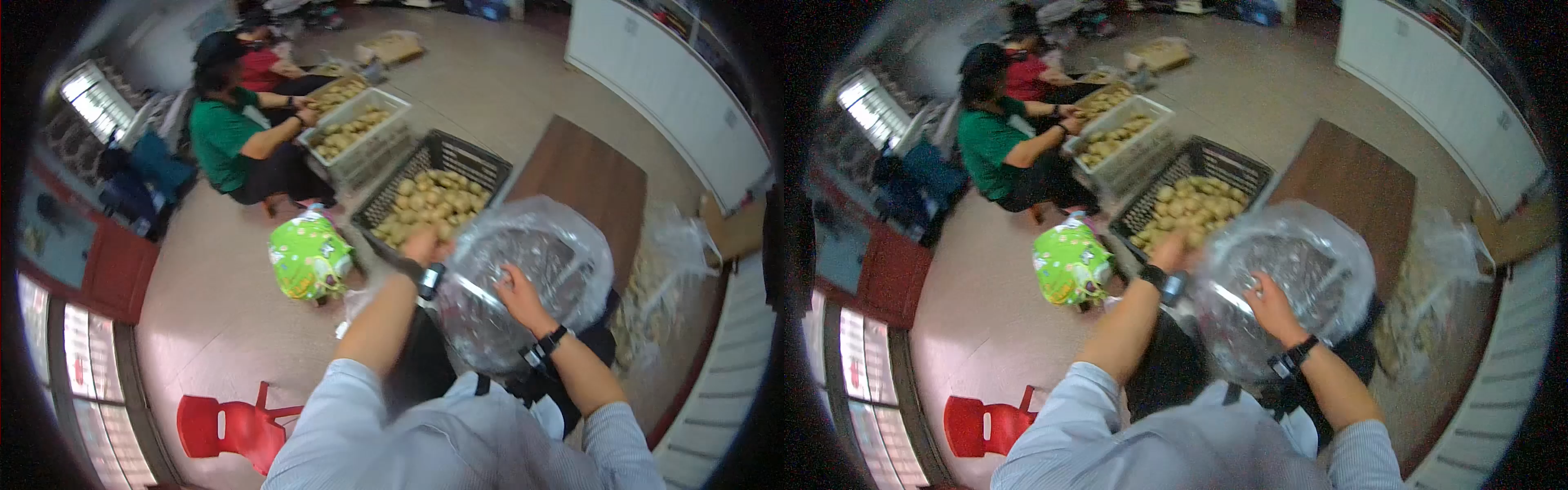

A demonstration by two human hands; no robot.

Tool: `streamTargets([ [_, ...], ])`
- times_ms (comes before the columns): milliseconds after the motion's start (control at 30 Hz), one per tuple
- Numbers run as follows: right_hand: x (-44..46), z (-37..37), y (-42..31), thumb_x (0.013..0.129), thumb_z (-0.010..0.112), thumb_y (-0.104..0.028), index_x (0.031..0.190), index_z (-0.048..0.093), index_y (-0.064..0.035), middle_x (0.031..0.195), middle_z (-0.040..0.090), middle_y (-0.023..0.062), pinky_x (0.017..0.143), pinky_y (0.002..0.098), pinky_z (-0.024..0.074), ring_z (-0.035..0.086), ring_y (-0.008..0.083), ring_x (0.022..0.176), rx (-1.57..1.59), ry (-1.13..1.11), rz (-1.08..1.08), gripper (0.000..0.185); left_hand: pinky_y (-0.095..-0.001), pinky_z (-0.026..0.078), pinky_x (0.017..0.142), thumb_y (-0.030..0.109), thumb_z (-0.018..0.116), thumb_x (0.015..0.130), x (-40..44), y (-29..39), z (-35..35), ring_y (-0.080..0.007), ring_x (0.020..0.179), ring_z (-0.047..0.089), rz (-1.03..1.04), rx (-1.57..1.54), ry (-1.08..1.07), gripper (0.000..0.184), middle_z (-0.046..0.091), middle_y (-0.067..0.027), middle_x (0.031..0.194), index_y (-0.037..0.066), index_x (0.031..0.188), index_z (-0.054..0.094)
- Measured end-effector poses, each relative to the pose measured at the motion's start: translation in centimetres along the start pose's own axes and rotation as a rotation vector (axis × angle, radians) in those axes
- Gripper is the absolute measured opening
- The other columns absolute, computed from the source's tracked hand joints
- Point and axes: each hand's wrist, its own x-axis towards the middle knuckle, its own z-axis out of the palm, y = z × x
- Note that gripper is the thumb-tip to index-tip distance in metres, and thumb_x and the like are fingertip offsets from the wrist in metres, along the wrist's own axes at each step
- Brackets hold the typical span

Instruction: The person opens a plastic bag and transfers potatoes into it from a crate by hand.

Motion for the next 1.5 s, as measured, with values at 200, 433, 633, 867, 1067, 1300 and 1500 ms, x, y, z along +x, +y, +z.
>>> streamTargets([
  [200, -5.3, -4.6, -1.6, 0.084, 0.063, -0.015, 0.126, 0.048, -0.0037, 0.097, 0.062, 0.0136, 0.077, 0.0377, 0.0494, 0.063, 0.0280, 0.082, -0.188, 0.084, 0.049, 0.046, -0.0345, 0.054, 0.076, 0.020, 0.057, 0.090, 2.1, -5.2, -3.4, -0.0256, 0.086, 0.064, -0.208, 0.507, 0.197, 0.026, 0.059, -0.0121, 0.091, -0.002, 0.104, 0.054],
  [433, -8.5, -13.0, -5.3, 0.077, 0.073, -0.022, 0.125, 0.046, 0.0009, 0.113, 0.053, 0.0197, 0.082, 0.0439, 0.0477, 0.053, 0.0358, 0.103, -0.904, 0.686, -0.287, 0.060, -0.0392, 0.048, 0.087, 0.039, 0.076, 0.073, -2.4, -7.3, 4.1, -0.0345, 0.100, 0.062, -0.115, 1.841, -0.109, 0.073, 0.064, -0.0223, 0.110, -0.010, 0.120, 0.052],
  [633, -8.8, -18.1, 1.1, 0.082, 0.067, -0.038, 0.120, 0.052, 0.0021, 0.110, 0.059, 0.0234, 0.079, 0.0462, 0.0505, 0.058, 0.0413, 0.101, -1.052, 0.450, 0.399, 0.057, -0.0438, 0.047, 0.090, 0.030, 0.066, 0.078, -2.2, -10.2, 2.6, -0.0380, 0.105, 0.061, -0.353, 2.203, -0.220, 0.050, 0.062, -0.0280, 0.111, -0.007, 0.111, 0.061],
  [867, -7.0, -20.3, 4.7, 0.092, 0.054, -0.030, 0.094, 0.061, 0.0029, 0.075, 0.064, 0.0174, 0.068, 0.0415, 0.0530, 0.066, 0.0293, 0.077, -0.535, 0.412, 0.265, 0.033, -0.0395, 0.055, 0.047, 0.016, 0.048, 0.089, -6.0, -9.7, 8.2, -0.0250, 0.061, 0.062, -0.419, 1.353, -0.224, 0.019, 0.057, -0.0129, 0.075, 0.000, 0.099, 0.051],
  [1067, -5.5, -15.5, -6.8, 0.095, 0.051, -0.028, 0.107, 0.061, -0.0011, 0.083, 0.065, 0.0130, 0.059, 0.0326, 0.0515, 0.063, 0.0154, 0.068, -0.028, 0.413, 0.136, 0.031, -0.0384, 0.058, 0.050, 0.021, 0.049, 0.095, -10.5, -7.6, 20.2, -0.0232, 0.059, 0.061, -0.401, 0.958, -0.148, 0.023, 0.055, -0.0093, 0.087, 0.006, 0.111, 0.046],
  [1300, -3.7, -7.4, -10.8, 0.088, 0.058, -0.021, 0.108, 0.059, -0.0013, 0.087, 0.067, 0.0190, 0.071, 0.0398, 0.0509, 0.065, 0.0274, 0.076, -0.469, 0.575, -0.324, 0.028, -0.0331, 0.057, 0.067, 0.023, 0.057, 0.092, -14.4, -10.0, 24.4, -0.0214, 0.082, 0.063, -0.254, 0.914, -0.479, 0.029, 0.058, -0.0099, 0.099, 0.003, 0.113, 0.054],
  [1500, -1.2, -10.5, -8.3, 0.085, 0.049, -0.003, 0.103, 0.064, 0.0017, 0.089, 0.069, 0.0149, 0.071, 0.0348, 0.0500, 0.066, 0.0237, 0.078, -0.155, 0.527, -0.138, 0.024, -0.0392, 0.050, 0.084, 0.026, 0.073, 0.078, -15.6, -8.0, 20.2, -0.0317, 0.104, 0.055, 0.677, 1.488, -0.568, 0.057, 0.054, -0.0190, 0.113, 0.000, 0.122, 0.049],
])
